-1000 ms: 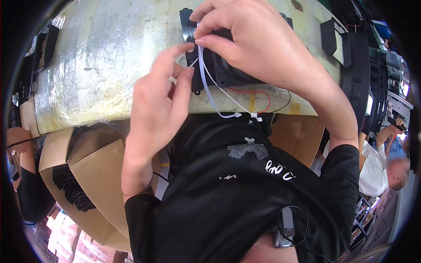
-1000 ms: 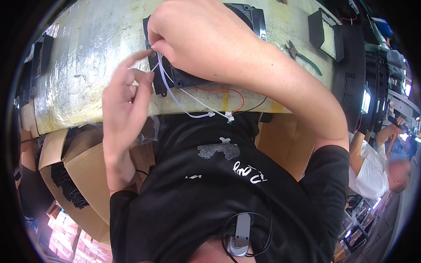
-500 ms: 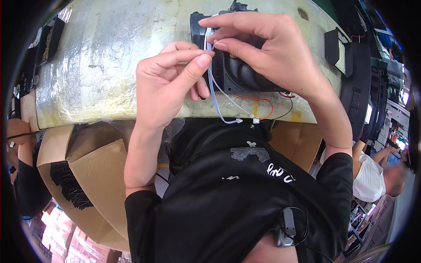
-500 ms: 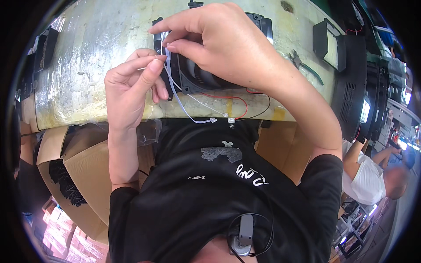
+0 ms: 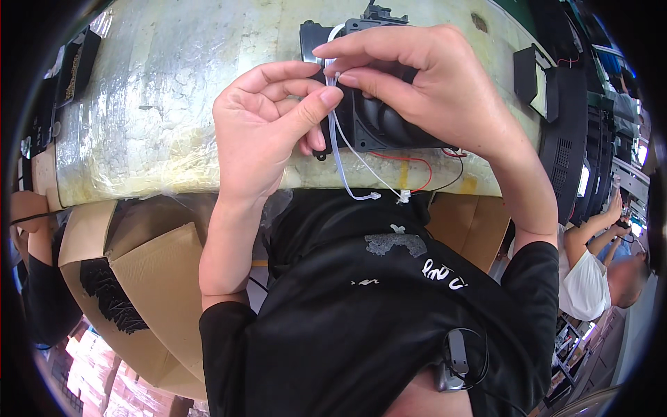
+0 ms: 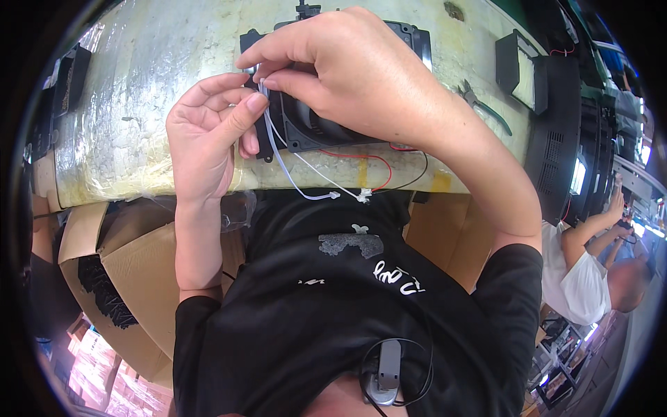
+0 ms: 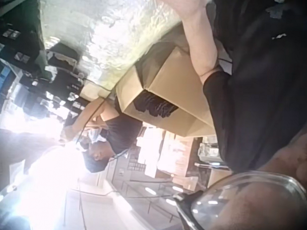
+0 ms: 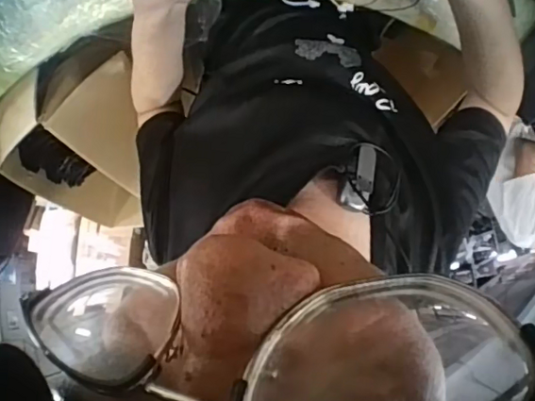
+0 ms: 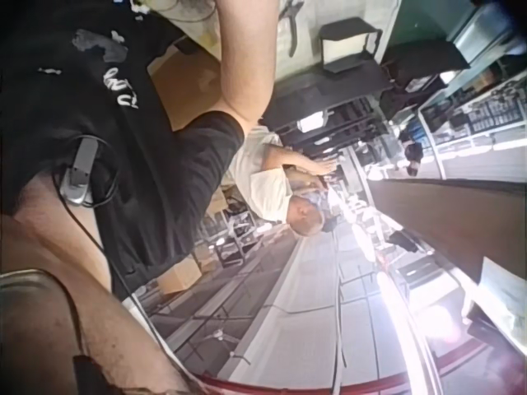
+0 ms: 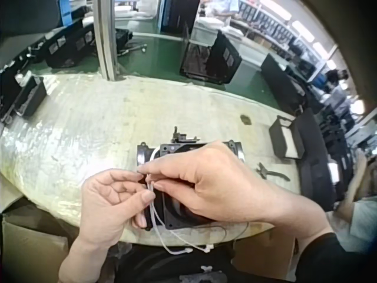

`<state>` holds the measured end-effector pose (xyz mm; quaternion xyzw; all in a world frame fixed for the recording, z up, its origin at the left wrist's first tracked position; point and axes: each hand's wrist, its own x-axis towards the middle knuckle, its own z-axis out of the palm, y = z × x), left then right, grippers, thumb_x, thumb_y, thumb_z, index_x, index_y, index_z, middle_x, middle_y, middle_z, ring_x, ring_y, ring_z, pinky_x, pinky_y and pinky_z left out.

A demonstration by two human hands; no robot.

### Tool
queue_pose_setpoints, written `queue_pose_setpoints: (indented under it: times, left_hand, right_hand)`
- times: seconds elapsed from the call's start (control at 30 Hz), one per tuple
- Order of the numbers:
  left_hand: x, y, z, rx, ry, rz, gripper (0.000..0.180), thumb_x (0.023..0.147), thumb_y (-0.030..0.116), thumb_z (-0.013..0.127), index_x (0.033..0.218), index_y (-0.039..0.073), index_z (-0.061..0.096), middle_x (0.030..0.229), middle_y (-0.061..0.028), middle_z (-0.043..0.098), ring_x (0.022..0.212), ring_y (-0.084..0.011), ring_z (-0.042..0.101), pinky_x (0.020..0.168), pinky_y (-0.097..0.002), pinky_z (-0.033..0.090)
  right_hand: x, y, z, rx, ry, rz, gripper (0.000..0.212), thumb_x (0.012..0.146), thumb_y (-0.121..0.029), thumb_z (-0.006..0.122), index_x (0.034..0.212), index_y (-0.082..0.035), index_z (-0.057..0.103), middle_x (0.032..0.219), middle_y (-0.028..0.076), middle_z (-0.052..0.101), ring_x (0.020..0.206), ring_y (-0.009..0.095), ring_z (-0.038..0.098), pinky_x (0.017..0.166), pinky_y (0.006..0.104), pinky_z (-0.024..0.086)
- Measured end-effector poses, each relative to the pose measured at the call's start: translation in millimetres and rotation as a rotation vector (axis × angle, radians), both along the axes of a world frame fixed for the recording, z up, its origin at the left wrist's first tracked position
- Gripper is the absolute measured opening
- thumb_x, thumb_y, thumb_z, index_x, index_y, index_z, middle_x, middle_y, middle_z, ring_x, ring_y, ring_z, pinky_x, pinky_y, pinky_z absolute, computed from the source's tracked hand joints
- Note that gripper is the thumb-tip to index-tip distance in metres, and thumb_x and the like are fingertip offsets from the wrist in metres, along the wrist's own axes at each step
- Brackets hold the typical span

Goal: Assembling electronic fan units into plastic housings using zip ties and pliers on a factory assembly line.

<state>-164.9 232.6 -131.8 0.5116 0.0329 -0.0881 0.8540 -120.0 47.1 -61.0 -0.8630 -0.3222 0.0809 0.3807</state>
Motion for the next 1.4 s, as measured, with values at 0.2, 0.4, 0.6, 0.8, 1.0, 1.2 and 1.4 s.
queue_pose_setpoints:
  times: [0.2,0.4,0.6,0.8,1.0,1.2,1.4]
  left_hand:
    - [0,2,-3,0.005,0.001,-0.010,0.031,0.080,-0.001,0.078,0.106,-0.008,0.062,0.083,-0.0121,0.071,0.050,-0.0084,0.060,0.041,-0.0176,0.044]
    - [0,1,-3,-0.008,0.020,-0.015,0.030,0.080,-0.001,0.078,0.105,-0.007,0.062,0.083,-0.0122,0.072,0.050,-0.0081,0.060,0.041,-0.0173,0.044]
    - [5,2,-5,-0.025,0.014,-0.017,0.032,0.079,-0.002,0.079,0.105,-0.007,0.062,0.083,-0.0127,0.072,0.049,-0.0076,0.058,0.041,-0.0176,0.043]
    - [12,11,-6,0.017,-0.004,-0.091,0.031,0.077,-0.002,0.081,0.100,-0.006,0.061,0.081,-0.0133,0.071,0.050,-0.0052,0.055,0.041,-0.0166,0.039]
    - [15,12,-6,0.029,0.041,-0.123,0.032,0.076,0.000,0.082,0.100,-0.006,0.061,0.081,-0.0129,0.072,0.052,-0.0042,0.056,0.042,-0.0161,0.038]
    - [10,9,-10,-0.006,0.042,-0.082,0.032,0.077,0.001,0.082,0.100,-0.006,0.061,0.082,-0.0126,0.073,0.054,-0.0037,0.057,0.042,-0.0151,0.038]
    - [10,7,-7,0.093,0.023,-0.072,0.026,0.082,-0.006,0.074,0.104,-0.001,0.061,0.086,-0.0136,0.073,0.052,-0.0037,0.053,0.043,-0.0148,0.035]
  right_hand:
    - [1,0,-2,0.045,0.036,-0.023,0.026,0.087,-0.001,0.068,0.113,-0.002,0.070,0.094,0.011,0.074,0.085,0.015,0.071,0.078,0.0259,0.055]
    - [0,0,-3,0.051,0.027,-0.027,0.025,0.087,-0.001,0.069,0.112,-0.001,0.070,0.094,0.011,0.074,0.086,0.015,0.071,0.078,0.0261,0.055]
    - [11,-5,1,0.044,-0.042,0.066,0.016,0.085,-0.003,0.070,0.100,0.002,0.070,0.089,0.011,0.071,0.082,0.020,0.070,0.075,0.0281,0.053]
    - [53,-2,29,-0.101,0.250,0.390,0.020,0.085,-0.005,0.068,0.103,0.003,0.065,0.081,0.015,0.071,0.071,0.028,0.068,0.063,0.0325,0.051]
    - [63,12,42,-0.206,0.421,0.418,0.012,0.084,-0.004,0.069,0.093,0.004,0.067,0.076,0.012,0.071,0.064,0.017,0.065,0.060,0.0280,0.049]
    - [65,11,38,-0.220,0.466,0.420,0.009,0.085,-0.005,0.069,0.086,0.004,0.069,0.075,0.012,0.070,0.060,0.013,0.062,0.059,0.0257,0.048]
    - [65,6,34,-0.103,0.384,0.447,0.010,0.086,-0.004,0.068,0.090,0.004,0.070,0.076,0.012,0.071,0.060,0.014,0.062,0.059,0.0259,0.048]
